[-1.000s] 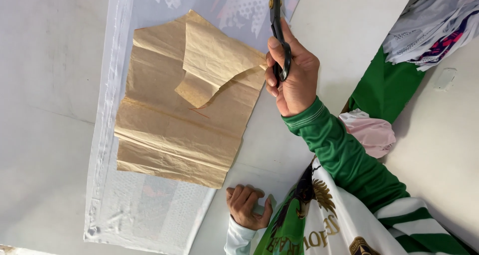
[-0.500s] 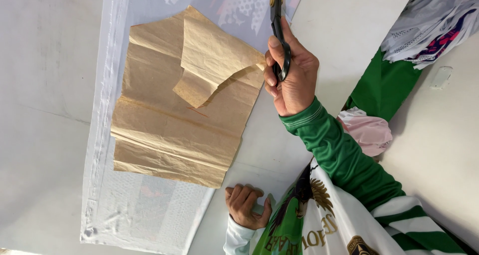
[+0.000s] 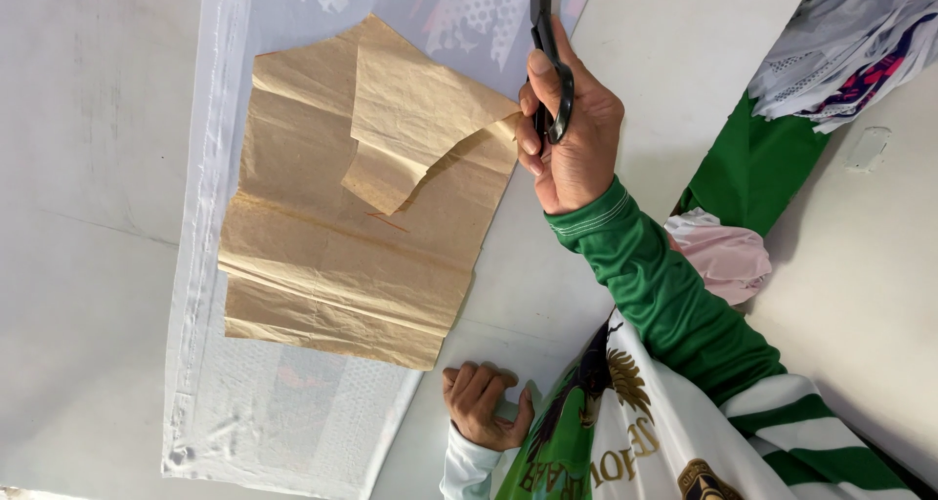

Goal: The person places a brown paper pattern on a white fabric sheet and secures it with a roll of black tape. They then use an orange chalk marker to trace the pattern's outline onto the fabric. Finally, they use a pair of scissors to cut the fabric along the traced lines.

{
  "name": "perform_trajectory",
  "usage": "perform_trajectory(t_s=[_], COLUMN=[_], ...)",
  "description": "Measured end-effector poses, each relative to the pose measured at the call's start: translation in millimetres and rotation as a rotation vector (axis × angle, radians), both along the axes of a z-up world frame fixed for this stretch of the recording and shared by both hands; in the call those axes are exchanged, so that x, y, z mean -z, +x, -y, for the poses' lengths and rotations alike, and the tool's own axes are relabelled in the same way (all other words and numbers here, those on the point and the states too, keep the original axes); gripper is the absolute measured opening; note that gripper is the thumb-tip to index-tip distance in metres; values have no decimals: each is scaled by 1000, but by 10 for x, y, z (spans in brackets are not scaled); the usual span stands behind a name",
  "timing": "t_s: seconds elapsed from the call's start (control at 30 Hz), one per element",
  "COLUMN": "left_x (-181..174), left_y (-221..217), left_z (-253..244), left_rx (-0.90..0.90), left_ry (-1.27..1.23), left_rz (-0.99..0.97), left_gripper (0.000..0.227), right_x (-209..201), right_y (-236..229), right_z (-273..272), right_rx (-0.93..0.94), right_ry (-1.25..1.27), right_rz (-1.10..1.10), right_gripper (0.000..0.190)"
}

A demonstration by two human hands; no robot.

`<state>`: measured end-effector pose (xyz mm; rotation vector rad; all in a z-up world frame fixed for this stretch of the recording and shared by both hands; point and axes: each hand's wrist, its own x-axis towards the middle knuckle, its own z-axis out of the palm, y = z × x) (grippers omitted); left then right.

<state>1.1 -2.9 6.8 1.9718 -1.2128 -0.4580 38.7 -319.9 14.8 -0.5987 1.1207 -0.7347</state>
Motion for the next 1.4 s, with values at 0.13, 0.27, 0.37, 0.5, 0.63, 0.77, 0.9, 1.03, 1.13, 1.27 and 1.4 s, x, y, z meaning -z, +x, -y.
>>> perform_trajectory(t_s=[0.13, 0.27, 0.37, 0.5, 0.63, 0.77, 0.9, 1.03, 1.13, 1.27, 1.4], left_x=[12, 32, 10, 18, 15, 6, 10, 8, 8, 20, -14], left_y=[9, -5, -1, -1, 2, 9, 6, 3, 7, -5, -3], left_z=[4, -15, -9, -11, -7, 6, 4, 2, 9, -6, 6], left_rx=[7, 5, 5, 7, 5, 10, 9, 11, 9, 2, 4], left_ry=[6, 7, 11, 5, 12, 12, 9, 18, 15, 9, 11], left_rz=[3, -2, -8, -1, -8, -4, -3, -7, -5, -12, 0], left_gripper=[17, 17, 17, 16, 18, 17, 16, 18, 17, 17, 17], right_x=[91, 117, -15, -92, -30, 33, 127, 13, -52, -13, 150], right_y=[5, 0, 50, 97, 93, 71, 69, 96, 115, 116, 55], right_z=[-14, -28, 0, 65, 97, 102, 73, 118, 173, 216, 186], right_rx=[10, 1, 34, 65, 53, 7, 20, 53, 74, 65, 23], right_ry=[-49, -69, -1, 42, 24, -39, -45, 1, 41, 16, -20], right_rz=[44, 74, 17, -18, -13, 19, 53, 37, 12, 21, 43], right_gripper=[59, 60, 66, 70, 67, 70, 58, 62, 70, 71, 69])
